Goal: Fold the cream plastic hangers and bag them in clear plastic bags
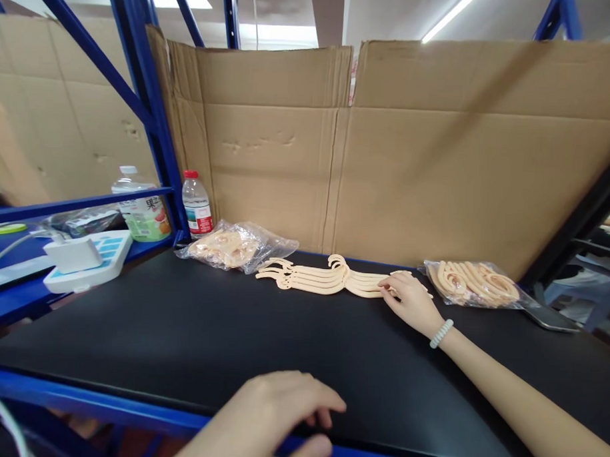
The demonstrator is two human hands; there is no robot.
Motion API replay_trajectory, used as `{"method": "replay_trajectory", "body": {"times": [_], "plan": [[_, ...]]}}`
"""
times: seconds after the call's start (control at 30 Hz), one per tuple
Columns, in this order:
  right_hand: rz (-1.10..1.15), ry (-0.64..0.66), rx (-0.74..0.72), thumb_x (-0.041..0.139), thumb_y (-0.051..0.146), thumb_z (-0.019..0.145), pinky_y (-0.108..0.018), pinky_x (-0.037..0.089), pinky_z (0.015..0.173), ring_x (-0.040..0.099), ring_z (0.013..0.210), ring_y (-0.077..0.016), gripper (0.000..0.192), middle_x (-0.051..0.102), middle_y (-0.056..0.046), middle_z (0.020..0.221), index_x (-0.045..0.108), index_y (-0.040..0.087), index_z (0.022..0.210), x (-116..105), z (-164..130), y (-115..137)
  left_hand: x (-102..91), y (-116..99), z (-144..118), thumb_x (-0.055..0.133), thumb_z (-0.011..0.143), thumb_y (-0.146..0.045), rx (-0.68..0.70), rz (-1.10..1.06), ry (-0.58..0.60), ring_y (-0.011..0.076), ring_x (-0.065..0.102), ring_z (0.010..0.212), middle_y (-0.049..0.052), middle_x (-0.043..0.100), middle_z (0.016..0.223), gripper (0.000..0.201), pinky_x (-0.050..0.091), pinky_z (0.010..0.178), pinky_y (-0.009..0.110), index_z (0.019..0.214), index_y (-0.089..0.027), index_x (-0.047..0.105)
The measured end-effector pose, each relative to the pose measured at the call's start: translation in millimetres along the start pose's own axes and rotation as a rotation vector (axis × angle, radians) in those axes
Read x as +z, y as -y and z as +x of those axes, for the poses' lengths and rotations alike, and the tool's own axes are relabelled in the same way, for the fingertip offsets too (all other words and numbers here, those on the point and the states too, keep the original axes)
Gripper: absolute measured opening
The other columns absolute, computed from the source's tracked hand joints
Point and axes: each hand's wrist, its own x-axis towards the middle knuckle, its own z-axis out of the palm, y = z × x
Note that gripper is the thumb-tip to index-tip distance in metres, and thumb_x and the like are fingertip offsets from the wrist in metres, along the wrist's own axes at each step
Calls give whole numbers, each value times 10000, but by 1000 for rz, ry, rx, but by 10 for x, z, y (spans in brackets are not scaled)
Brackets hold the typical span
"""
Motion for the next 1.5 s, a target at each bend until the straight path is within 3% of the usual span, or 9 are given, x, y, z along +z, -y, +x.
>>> {"method": "replay_trajectory", "body": {"times": [0.1, 0.2, 0.37, 0.47, 0.57, 0.87, 1.07, 1.3, 1.5], "plan": [[61, 16, -12, 468, 175, 873, -388, 457, 783, 568, 879, -246, 137, 642, -77, 866, 603, 184, 856, -13, 3, 42, -411, 134, 126, 515, 861, -263, -275, -99, 69, 148, 631, 823, 1, 697, 891, 195, 472, 763, 235, 999, -239, 651], [105, 47, -22, 482, 163, 857, -392, 471, 786, 578, 883, -241, 127, 645, -78, 893, 605, 184, 881, -18, 7, 124, -671, 437, 369, 562, 802, -279, -396, -235, 145, 159, 628, 777, 23, 690, 829, 205, 479, 709, 253, 953, -175, 652], [40, 71, -56, 507, 158, 873, -413, 472, 807, 566, 897, -243, 118, 629, -82, 906, 621, 181, 894, 14, 11, 237, -543, 842, 828, 626, 718, -234, -645, -611, 80, 138, 653, 707, 46, 695, 802, 169, 495, 719, 261, 860, -143, 648], [-16, 61, -57, 549, 165, 870, -409, 472, 800, 557, 904, -244, 83, 621, -79, 909, 621, 188, 903, 43, 0, 252, -328, 846, 945, 684, 687, -206, -608, -917, 13, 158, 681, 778, 81, 704, 884, 191, 511, 808, 292, 860, -135, 647], [-12, 84, -22, 565, 162, 876, -397, 463, 799, 548, 907, -235, 59, 612, -67, 918, 609, 193, 899, 41, -28, 261, -198, 827, 902, 708, 699, -192, -580, -1060, -61, 182, 694, 832, 108, 701, 960, 208, 510, 866, 311, 887, -119, 656], [197, 172, 51, 501, 193, 911, -367, 455, 777, 548, 848, -208, 96, 590, -41, 876, 523, 210, 819, -149, -89, 410, -259, 855, 831, 617, 752, -68, -761, -1243, -323, 236, 706, 876, 175, 678, 1026, 228, 552, 875, 323, 980, -58, 613], [323, 190, 182, 443, 284, 943, -286, 449, 605, 544, 643, -163, 110, 570, 2, 740, 471, 231, 850, -271, -131, 453, -232, 776, 782, 552, 757, -7, -850, -1251, -611, 277, 698, 937, 196, 561, 1236, 268, 561, 898, 382, 1011, -92, 547], [347, 130, 148, 457, 327, 935, -266, 460, 574, 545, 621, -154, 121, 583, -5, 745, 491, 235, 865, -292, -168, 534, -266, 846, 773, 591, 690, 36, -761, -1218, -822, 250, 640, 1074, 141, 591, 1223, 334, 518, 976, 383, 970, -144, 557], [341, 150, 107, 451, 312, 934, -253, 445, 565, 515, 593, -142, 102, 562, 0, 722, 498, 231, 893, -320, -157, 590, -244, 793, 761, 653, 719, -73, -590, -1048, -732, 245, 620, 1092, 98, 591, 1239, 518, 517, 943, 406, 1192, -218, 499]]}}
